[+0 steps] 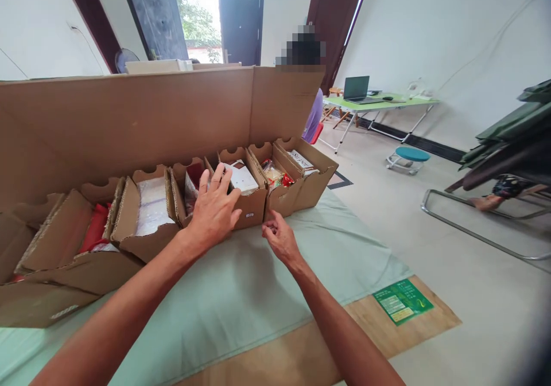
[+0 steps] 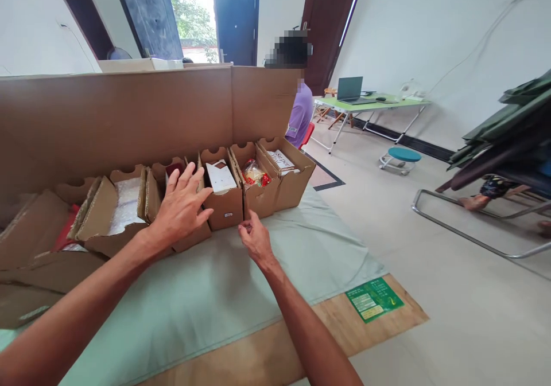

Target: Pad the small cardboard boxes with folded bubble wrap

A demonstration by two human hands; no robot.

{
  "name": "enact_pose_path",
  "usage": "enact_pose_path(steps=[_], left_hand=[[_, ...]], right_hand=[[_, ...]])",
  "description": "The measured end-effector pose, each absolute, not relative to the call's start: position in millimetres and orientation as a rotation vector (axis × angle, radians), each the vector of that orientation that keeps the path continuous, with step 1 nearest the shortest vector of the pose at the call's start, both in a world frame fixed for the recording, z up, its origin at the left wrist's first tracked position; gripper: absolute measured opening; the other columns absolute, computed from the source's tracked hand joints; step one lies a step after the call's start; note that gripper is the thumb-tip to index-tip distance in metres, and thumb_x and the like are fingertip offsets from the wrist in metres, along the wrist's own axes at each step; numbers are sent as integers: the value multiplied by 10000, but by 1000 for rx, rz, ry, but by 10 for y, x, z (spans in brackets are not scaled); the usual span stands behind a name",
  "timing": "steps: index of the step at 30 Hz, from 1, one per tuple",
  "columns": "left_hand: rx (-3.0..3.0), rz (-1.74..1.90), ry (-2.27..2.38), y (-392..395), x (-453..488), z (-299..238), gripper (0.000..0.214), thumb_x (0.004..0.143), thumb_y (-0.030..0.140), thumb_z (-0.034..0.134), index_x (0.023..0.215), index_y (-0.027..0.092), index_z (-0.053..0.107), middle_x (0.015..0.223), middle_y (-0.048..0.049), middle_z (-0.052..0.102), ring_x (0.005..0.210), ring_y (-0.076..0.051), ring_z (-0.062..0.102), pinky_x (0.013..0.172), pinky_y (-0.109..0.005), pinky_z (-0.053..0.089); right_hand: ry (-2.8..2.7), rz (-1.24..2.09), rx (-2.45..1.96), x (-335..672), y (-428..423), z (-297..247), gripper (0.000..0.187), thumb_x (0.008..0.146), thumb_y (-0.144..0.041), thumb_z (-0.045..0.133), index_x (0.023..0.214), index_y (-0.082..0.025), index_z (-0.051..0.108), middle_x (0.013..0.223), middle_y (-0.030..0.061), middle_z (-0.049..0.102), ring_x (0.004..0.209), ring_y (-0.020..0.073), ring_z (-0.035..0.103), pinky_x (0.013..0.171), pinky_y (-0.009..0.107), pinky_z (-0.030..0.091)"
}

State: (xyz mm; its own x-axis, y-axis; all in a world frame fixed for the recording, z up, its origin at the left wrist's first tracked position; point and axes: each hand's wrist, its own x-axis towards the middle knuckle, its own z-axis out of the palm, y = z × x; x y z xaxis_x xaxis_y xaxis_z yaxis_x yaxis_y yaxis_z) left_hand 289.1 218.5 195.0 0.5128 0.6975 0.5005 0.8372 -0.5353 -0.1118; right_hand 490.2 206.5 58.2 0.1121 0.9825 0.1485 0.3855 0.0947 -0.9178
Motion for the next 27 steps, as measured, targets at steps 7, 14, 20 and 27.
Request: enact_pose_path(steps=[7, 14, 20, 27], left_hand=[[-2399, -637, -1265, 2390, 2996, 1861, 151, 855, 116, 638, 854, 160, 782, 1451, -181, 597, 1491, -407, 387, 1220, -663, 259], [-2351, -1024, -1133, 1597, 2709, 1654, 298, 898, 161, 638, 1195, 148, 662, 1506, -203, 533, 1522, -357, 332, 1220, -612, 320], [-2049, -1138, -1552, 602, 1548, 823, 327, 912, 71, 554, 1203, 203, 623, 1357, -139, 630, 1375, -286, 512, 1091, -512, 487], [-1993, -1059, -1989, 464, 510, 311, 165, 911, 152, 549, 958, 195, 701, 978, -77, 725, 973, -249, 651, 870, -436, 551]], right_hand=[[-1557, 838, -1427, 4845, 2233, 590, 678, 820, -273, 583, 1472, -144, 447, 963, 69, 760, 751, 202, 681, 759, 360, 535], [-1549, 825, -1313, 5003, 1892, 614, 462, 844, -400, 603, 1253, -192, 654, 947, 103, 779, 774, 230, 733, 724, 354, 581], [-1741, 905, -1543, 5291, 1505, 444, 470, 768, -599, 662, 1020, -218, 772, 912, 92, 813, 802, 271, 788, 715, 334, 636], [-2141, 528, -1104, 4218, 1611, 1591, 272, 883, -464, 630, 944, -252, 788, 827, 25, 809, 723, 204, 774, 615, 249, 593]])
